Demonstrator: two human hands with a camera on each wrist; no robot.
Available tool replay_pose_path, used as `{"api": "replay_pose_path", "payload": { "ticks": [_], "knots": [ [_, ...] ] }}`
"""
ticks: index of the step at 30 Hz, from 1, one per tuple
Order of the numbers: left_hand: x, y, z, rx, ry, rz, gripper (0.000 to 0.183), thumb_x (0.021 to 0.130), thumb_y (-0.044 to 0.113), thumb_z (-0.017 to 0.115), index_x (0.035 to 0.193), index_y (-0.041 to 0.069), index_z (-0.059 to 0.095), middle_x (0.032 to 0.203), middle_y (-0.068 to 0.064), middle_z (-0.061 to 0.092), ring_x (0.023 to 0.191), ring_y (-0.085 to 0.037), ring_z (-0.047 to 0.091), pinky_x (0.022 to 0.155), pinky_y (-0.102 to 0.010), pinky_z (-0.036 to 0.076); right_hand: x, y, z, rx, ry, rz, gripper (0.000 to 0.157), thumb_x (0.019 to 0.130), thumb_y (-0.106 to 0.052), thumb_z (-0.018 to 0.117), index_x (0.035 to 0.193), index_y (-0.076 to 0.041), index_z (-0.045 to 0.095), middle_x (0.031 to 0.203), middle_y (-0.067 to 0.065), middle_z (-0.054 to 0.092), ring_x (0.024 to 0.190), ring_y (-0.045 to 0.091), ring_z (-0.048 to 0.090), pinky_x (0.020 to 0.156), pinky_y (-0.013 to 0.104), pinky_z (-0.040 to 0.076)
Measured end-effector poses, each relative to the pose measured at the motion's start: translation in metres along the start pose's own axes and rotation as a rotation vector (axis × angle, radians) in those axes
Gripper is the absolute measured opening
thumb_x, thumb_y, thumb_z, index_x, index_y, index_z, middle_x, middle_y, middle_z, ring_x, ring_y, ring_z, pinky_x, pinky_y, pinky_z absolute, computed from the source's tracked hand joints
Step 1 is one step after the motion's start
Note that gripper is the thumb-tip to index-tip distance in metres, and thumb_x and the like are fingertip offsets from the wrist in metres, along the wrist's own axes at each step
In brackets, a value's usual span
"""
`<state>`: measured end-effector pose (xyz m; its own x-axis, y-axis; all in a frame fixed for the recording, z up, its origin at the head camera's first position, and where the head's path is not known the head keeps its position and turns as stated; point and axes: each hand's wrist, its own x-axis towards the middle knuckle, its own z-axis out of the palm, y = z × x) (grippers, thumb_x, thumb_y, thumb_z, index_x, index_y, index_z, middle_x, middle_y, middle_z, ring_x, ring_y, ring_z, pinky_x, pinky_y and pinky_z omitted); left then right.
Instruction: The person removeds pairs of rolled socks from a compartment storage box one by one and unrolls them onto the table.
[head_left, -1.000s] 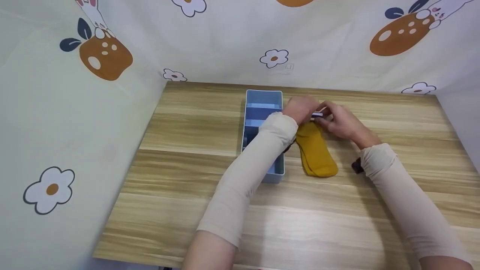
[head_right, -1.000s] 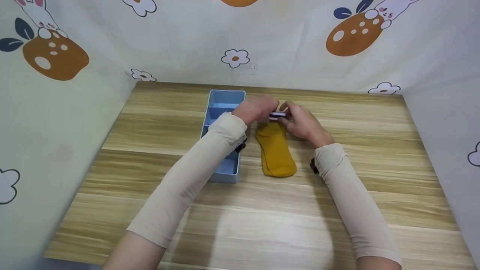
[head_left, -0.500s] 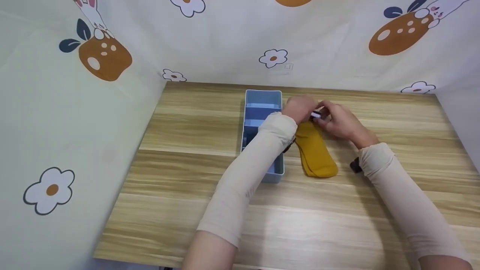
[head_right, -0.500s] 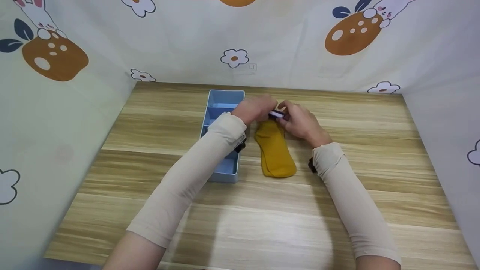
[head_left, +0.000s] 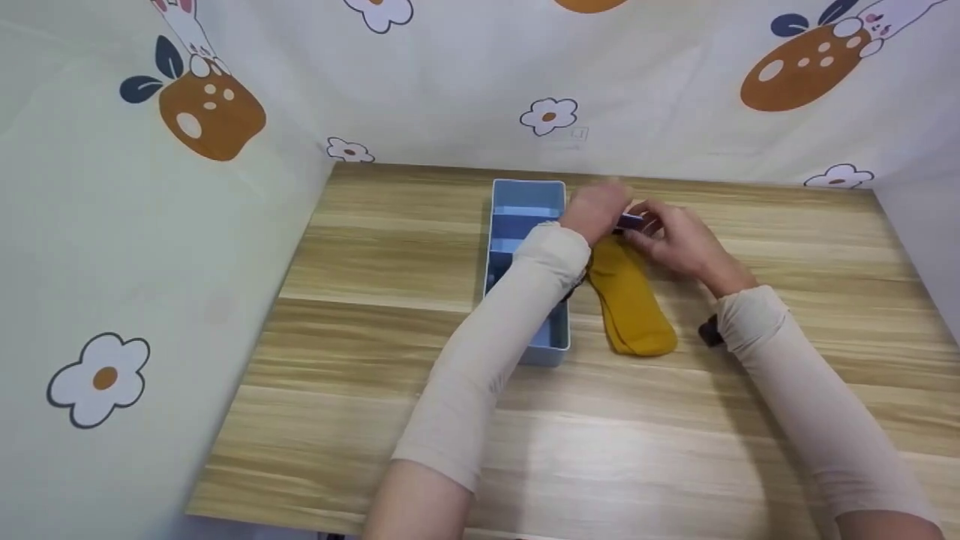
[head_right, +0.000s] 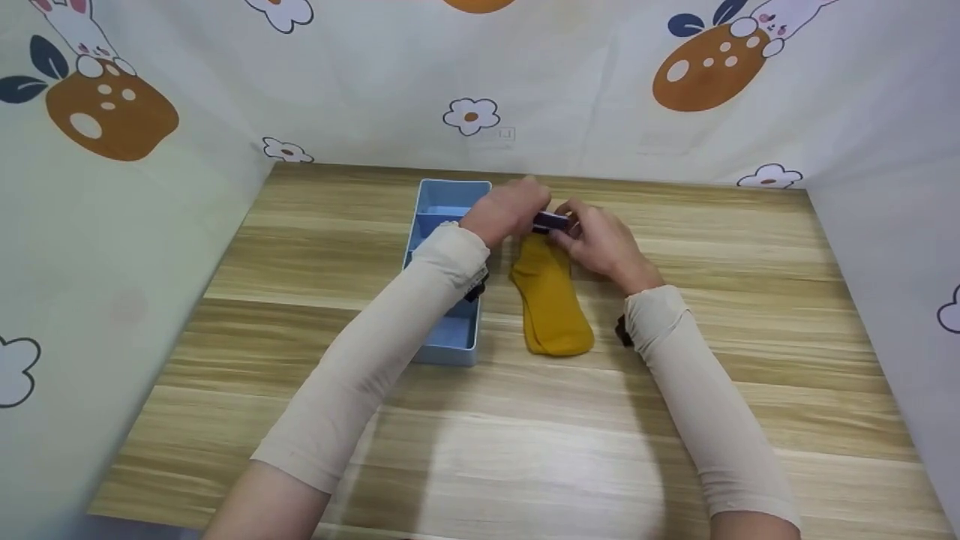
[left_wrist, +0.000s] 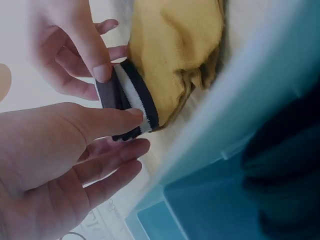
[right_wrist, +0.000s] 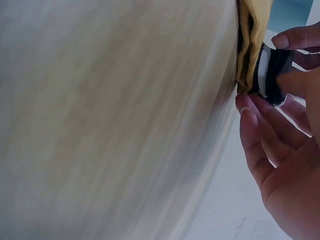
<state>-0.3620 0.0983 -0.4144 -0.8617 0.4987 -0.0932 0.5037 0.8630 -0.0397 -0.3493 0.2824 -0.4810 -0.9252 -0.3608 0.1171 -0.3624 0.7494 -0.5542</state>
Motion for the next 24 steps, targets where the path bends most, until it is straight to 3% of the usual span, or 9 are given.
{"api": "replay_pose_path", "payload": {
  "ticks": [4, 10, 16, 24],
  "knots": [
    [0.0016, -0.0023, 0.0021, -0.011, 0.003, 0.017, 0.027, 0.112, 0.010, 0.057, 0.131, 0.017, 0.075, 0.130, -0.002, 0.075, 0.113, -0.017, 0.075, 0.091, -0.034, 0.065, 0.0000, -0.0023, -0.0003, -0.047, 0.010, 0.040, 0.032, 0.101, -0.020, 0.077, 0.127, -0.005, 0.068, 0.113, 0.021, 0.080, 0.097, 0.038, 0.078, 0.089, 0.058, 0.060],
    [0.0055, -0.0039, 0.0020, -0.024, -0.035, 0.013, 0.024, 0.110, 0.013, 0.061, 0.130, 0.016, 0.075, 0.132, -0.002, 0.074, 0.113, -0.016, 0.074, 0.093, -0.036, 0.065, -0.0005, -0.0039, -0.0006, -0.059, 0.063, 0.093, 0.029, 0.107, -0.024, 0.065, 0.130, -0.007, 0.060, 0.114, 0.020, 0.080, 0.101, 0.038, 0.079, 0.088, 0.060, 0.059],
    [0.0058, -0.0031, 0.0022, -0.021, -0.008, -0.015, 0.026, 0.110, 0.012, 0.061, 0.129, 0.019, 0.077, 0.129, 0.000, 0.077, 0.111, -0.017, 0.076, 0.090, -0.035, 0.065, 0.0010, -0.0009, -0.0014, -0.105, 0.084, 0.102, 0.026, 0.108, -0.024, 0.063, 0.123, -0.004, 0.067, 0.113, 0.019, 0.080, 0.099, 0.038, 0.077, 0.087, 0.059, 0.058],
    [0.0000, 0.0004, -0.0004, -0.030, -0.080, -0.036, 0.028, 0.109, 0.019, 0.060, 0.135, 0.016, 0.069, 0.134, -0.001, 0.070, 0.113, -0.016, 0.072, 0.092, -0.036, 0.065, 0.0064, 0.0012, -0.0040, -0.149, 0.082, 0.152, 0.030, 0.107, -0.029, 0.064, 0.124, -0.005, 0.068, 0.114, 0.019, 0.080, 0.104, 0.042, 0.074, 0.085, 0.061, 0.057]
  ]
}}
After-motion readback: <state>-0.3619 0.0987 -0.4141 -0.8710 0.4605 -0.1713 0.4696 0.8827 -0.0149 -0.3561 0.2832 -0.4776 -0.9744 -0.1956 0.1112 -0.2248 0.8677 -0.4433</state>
